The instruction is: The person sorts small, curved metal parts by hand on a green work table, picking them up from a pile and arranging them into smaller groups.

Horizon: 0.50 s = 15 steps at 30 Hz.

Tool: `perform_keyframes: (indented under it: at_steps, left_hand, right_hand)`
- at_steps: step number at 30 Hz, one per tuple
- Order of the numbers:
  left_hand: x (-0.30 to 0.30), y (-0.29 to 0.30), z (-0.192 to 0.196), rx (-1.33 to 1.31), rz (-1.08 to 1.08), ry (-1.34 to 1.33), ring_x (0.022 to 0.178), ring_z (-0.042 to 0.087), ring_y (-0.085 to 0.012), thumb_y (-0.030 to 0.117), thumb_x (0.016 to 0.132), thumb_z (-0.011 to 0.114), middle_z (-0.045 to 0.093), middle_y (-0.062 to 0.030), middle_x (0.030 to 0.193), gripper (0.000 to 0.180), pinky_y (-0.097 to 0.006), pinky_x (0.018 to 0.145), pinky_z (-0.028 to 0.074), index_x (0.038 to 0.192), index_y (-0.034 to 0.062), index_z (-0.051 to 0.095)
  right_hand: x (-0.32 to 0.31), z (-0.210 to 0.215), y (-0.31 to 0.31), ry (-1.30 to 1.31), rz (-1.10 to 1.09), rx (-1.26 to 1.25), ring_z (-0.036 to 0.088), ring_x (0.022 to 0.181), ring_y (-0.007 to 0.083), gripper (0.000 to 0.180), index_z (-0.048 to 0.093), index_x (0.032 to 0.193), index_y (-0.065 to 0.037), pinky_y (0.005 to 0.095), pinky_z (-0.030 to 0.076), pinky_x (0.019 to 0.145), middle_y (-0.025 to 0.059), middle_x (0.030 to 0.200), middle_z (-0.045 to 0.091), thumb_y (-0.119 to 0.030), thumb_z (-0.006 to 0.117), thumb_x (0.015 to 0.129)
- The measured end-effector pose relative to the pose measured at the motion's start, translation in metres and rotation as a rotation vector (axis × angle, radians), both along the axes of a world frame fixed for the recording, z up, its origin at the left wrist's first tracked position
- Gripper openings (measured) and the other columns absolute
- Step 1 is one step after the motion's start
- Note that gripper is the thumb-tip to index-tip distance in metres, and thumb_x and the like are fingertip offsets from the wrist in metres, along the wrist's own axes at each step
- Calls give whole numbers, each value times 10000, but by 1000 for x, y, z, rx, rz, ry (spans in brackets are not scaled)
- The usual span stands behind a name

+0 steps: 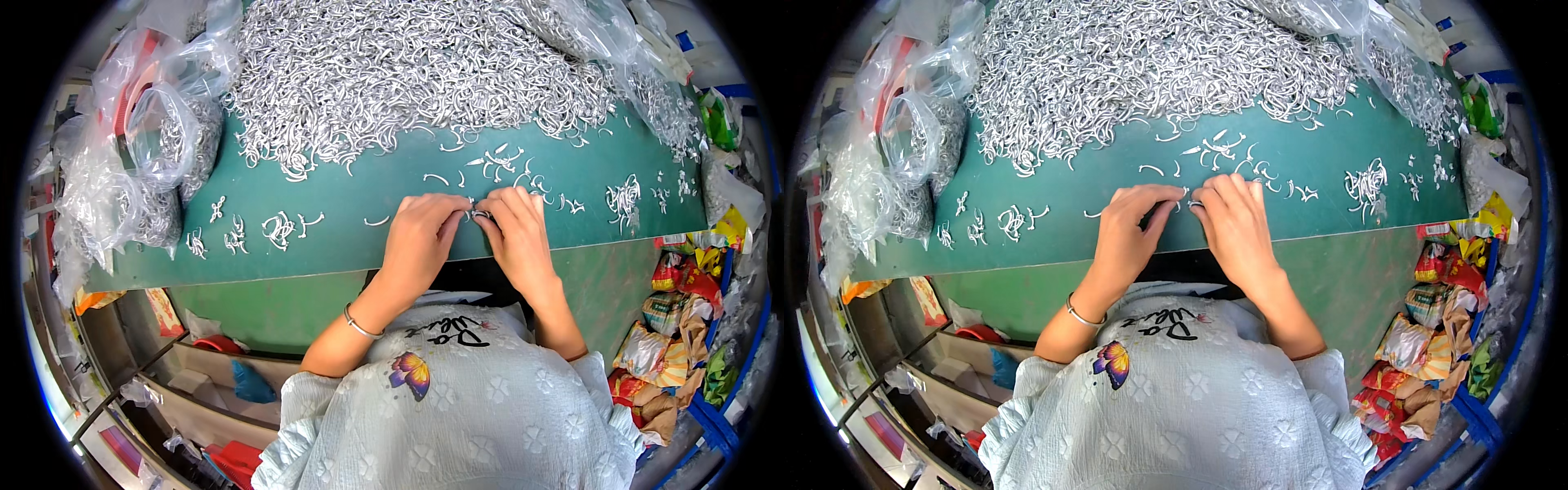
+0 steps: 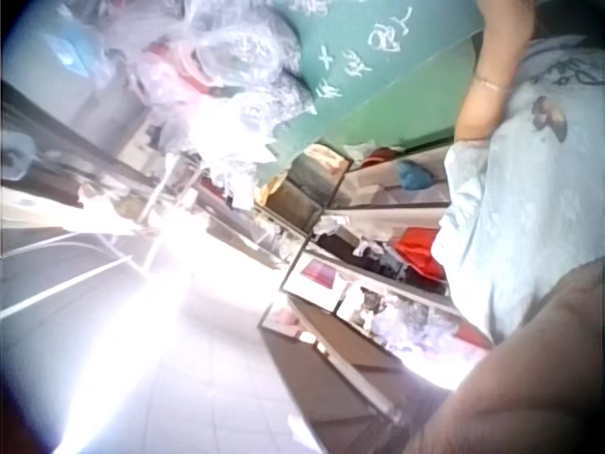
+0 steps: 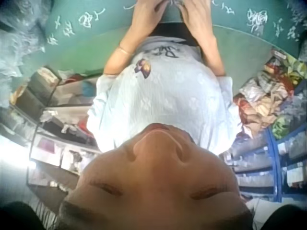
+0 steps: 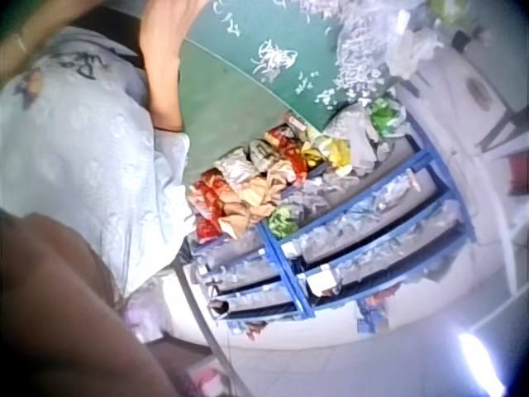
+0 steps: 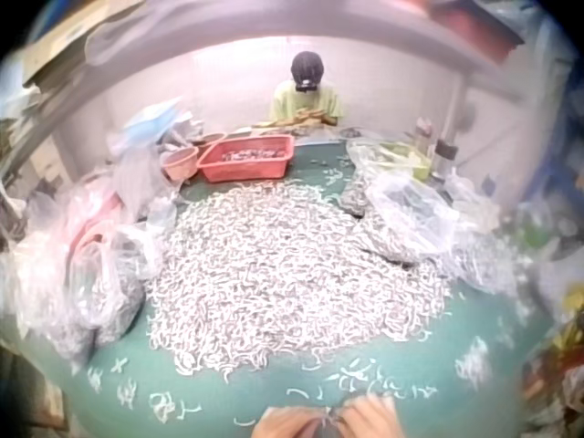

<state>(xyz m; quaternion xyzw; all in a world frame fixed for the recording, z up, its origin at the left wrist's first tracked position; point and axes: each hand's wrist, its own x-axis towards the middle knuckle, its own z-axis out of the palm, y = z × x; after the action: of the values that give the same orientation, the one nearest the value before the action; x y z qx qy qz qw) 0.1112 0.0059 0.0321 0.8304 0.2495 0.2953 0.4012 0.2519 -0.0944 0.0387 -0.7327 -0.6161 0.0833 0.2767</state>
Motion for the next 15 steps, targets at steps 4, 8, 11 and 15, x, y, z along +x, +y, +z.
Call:
perform_keyframes:
  at_steps: [4,8,11,15]
  left_hand:
    - [2,0,10,-42,-39,54,753,609,-286,3,841,643,669,-96,826,111,-372,730,432,944,40,660]
    - [6,0,12,-41,-80,92,749,606,-293,3,845,642,673,-105,836,112,-373,734,432,947,43,661]
    - [5,3,8,26,-39,42,752,598,-293,-1,842,644,673,-96,846,110,-376,728,428,941,43,659]
    - [-6,3,10,132,114,92,753,585,-262,-19,806,674,658,-67,835,146,-369,712,411,929,59,665]
  right_hand:
    - [13,8,-8,123,50,-3,536,900,276,166,628,937,-37,380,393,778,88,945,572,-47,702,789]
    - [23,7,-12,127,-16,107,538,918,282,215,644,982,-44,395,405,793,83,978,586,-43,711,777]
    - [25,10,-15,85,-26,126,527,931,275,276,651,1028,-57,385,396,794,74,998,579,-75,728,764]
    - [9,6,-10,-11,42,68,515,927,266,360,635,1094,-64,363,376,789,67,1028,566,-115,744,754]
